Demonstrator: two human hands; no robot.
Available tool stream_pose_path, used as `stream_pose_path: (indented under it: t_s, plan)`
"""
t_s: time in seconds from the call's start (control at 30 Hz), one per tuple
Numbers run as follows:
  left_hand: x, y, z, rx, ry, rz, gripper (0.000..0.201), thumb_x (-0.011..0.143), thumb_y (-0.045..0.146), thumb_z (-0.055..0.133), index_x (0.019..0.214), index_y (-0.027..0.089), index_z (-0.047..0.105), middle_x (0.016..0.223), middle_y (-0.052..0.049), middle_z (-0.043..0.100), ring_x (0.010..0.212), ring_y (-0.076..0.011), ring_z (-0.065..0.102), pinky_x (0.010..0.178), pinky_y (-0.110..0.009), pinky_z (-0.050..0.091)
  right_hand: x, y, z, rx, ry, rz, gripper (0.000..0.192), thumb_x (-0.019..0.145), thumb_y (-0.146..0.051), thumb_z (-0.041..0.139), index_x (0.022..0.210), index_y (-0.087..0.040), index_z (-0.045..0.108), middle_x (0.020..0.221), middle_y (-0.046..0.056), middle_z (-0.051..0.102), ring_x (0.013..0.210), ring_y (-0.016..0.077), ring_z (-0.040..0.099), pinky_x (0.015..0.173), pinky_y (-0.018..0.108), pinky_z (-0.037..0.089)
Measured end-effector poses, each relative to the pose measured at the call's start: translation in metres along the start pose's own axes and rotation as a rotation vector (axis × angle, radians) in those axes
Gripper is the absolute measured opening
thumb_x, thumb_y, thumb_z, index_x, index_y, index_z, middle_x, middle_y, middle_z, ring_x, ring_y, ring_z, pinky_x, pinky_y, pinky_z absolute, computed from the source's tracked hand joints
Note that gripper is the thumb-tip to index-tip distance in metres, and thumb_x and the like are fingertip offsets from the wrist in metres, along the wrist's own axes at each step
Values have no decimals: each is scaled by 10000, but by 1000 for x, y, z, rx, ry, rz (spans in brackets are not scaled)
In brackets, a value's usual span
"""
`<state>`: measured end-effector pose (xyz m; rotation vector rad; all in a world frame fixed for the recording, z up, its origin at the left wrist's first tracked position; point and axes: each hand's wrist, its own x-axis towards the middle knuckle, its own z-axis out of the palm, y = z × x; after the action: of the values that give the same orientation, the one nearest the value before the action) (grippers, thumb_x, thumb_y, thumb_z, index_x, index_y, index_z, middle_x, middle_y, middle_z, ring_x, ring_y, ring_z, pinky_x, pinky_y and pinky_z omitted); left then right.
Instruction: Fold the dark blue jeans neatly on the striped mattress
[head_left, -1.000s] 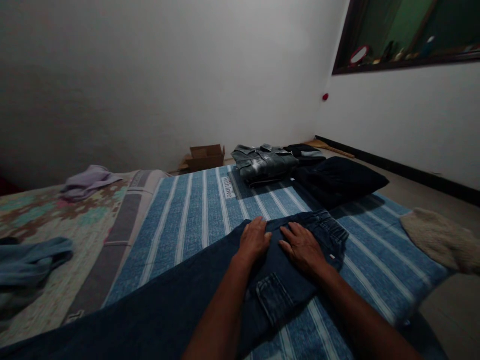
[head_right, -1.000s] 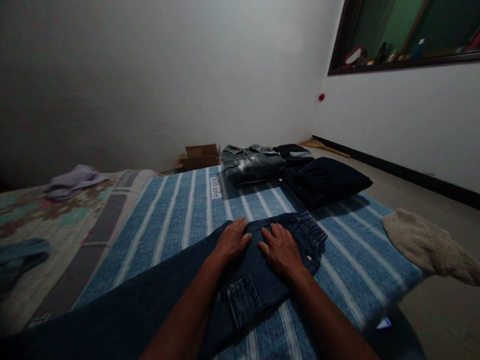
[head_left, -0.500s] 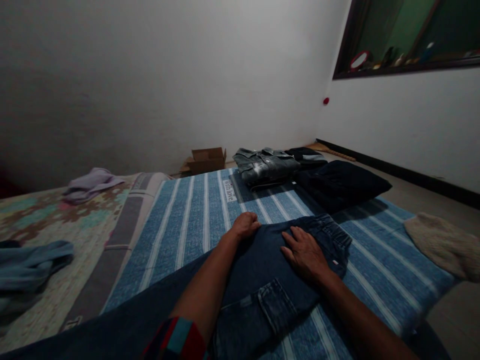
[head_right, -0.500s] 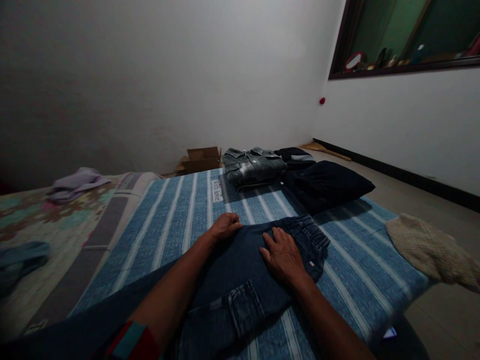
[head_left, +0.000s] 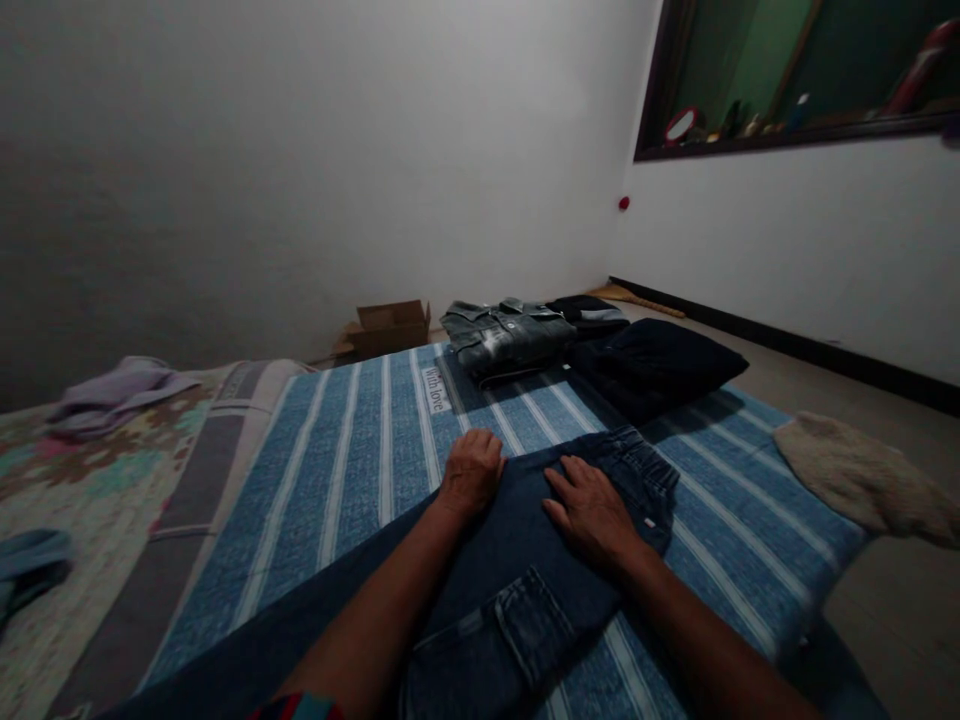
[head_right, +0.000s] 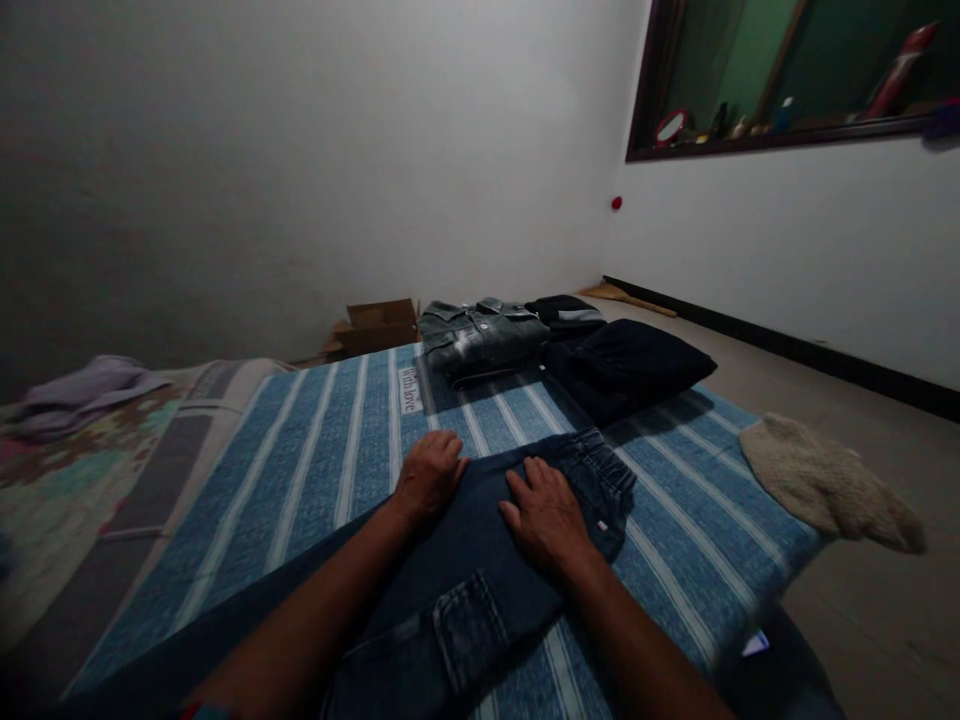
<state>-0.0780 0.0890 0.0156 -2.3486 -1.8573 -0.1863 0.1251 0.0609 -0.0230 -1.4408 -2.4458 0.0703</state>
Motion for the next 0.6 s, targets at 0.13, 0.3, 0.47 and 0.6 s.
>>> stream_pose_path:
  t_s: [0.13, 0.3, 0.47, 0.6]
  plan:
    - [-13, 15, 8, -70, 51, 317, 201, 914, 208, 450, 1056, 154, 582, 1259, -131, 573, 1202, -239, 506, 1015, -374, 398, 0, 1, 3, 1, 6, 0, 453, 917, -412, 466, 1312, -202, 535, 1414, 167, 458, 1324, 303, 386, 1067, 452, 317]
    - [-20, 9, 20, -174, -136, 337, 460, 968, 379, 363, 1357, 144, 429, 1464, -148, 410, 1359, -245, 359, 1094, -422, 310, 0, 2, 2, 3, -3, 2, 463, 925, -419, 447, 1322, -195, 527, 1412, 168, 459, 1322, 299, 390, 1071, 443, 309]
    - [-19, 10, 16, -186, -235, 273, 540, 968, 436, 326, 1426, 150, 352, 1530, -138, 296, 1416, -242, 244, 1135, -427, 213, -1, 2, -1, -14, -15, 4, 468, 928, -420, 434, 1320, -182, 528, 1401, 172, 468, 1312, 305, 399, 1064, 442, 312]
    - [-25, 19, 9, -145, -174, 294, 538, 961, 421, 362, 1426, 151, 348, 1551, -133, 245, 1435, -237, 185, 1150, -417, 153, -3, 4, -1, -30, -12, -8, 456, 930, -417, 426, 1307, -183, 531, 1390, 166, 477, 1297, 303, 409, 1049, 447, 323]
